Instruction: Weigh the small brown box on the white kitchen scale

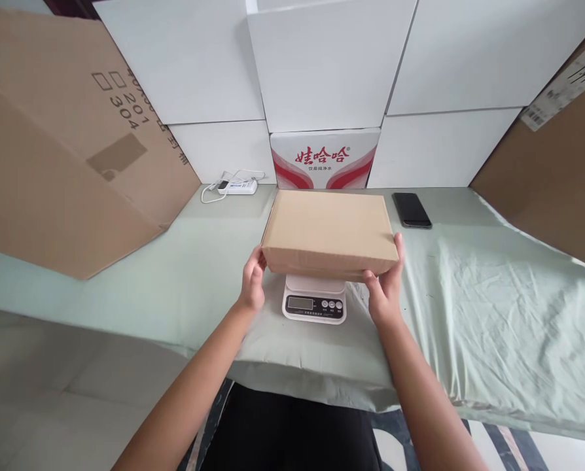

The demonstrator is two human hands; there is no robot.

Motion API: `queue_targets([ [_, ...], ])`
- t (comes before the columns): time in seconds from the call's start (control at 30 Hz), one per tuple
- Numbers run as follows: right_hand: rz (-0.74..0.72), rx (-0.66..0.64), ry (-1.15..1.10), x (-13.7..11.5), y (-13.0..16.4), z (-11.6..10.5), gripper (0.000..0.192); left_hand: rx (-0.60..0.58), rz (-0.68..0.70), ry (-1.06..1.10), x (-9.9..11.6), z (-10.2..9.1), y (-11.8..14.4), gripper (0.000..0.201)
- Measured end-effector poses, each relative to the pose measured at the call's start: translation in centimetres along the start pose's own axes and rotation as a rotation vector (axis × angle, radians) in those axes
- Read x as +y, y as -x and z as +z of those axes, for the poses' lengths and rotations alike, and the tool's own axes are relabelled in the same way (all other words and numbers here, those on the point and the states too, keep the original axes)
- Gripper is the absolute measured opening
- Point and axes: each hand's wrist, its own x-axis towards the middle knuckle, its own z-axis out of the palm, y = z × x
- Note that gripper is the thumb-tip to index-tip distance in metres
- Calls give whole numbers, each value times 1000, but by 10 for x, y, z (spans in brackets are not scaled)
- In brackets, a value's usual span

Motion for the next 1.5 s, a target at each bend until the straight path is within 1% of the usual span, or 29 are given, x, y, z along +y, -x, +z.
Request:
queue_targets([
  [0.07,8,14,0,-1,8,-3,106,-4,-18,13,1,1,13,81],
  [0.17,16,4,5,-1,8,-2,102,6,-58,29,1,1,21,79],
  [0.33,-25,-18,4,4,5,-1,96,36,-121,27,-2,0,22,80],
  [0.47,-67,19,25,6,6,-3,87,61,-160,14,0,-1,21,85],
  [0.57,-83,33,39,1,7,-2,81,38,-174,2,4,-1,20,84],
  [0.67,-106,27,47,-4,7,-1,78,7,-159,-12,9,0,17,83],
  [0.83,-108,54,50,-4,7,-2,82,22,-154,-32,11,-2,16,83],
  [0.97,-69,-3,38,-4,9,-2,86,-13,-134,-16,10,-3,19,78],
  [1.07,-64,-23,7,-8,7,-2,94,-31,-108,-8,14,-3,16,80],
  [1.17,-103,-8,-14,-21,-7,-3,99,-33,-37,-11,22,-3,-3,80],
  [1.27,-174,-46,-18,-38,-36,1,103,-54,26,-34,25,-2,-41,81],
  [1.33,-200,-98,-28,-41,-61,9,108,-69,39,-36,18,-2,-69,84],
  [1.4,-183,-136,-49,-30,-84,23,113,-62,33,-23,2,-1,-92,85],
  [1.5,-112,-157,-65,7,-106,46,126,-5,-47,-24,-31,-2,-107,88],
])
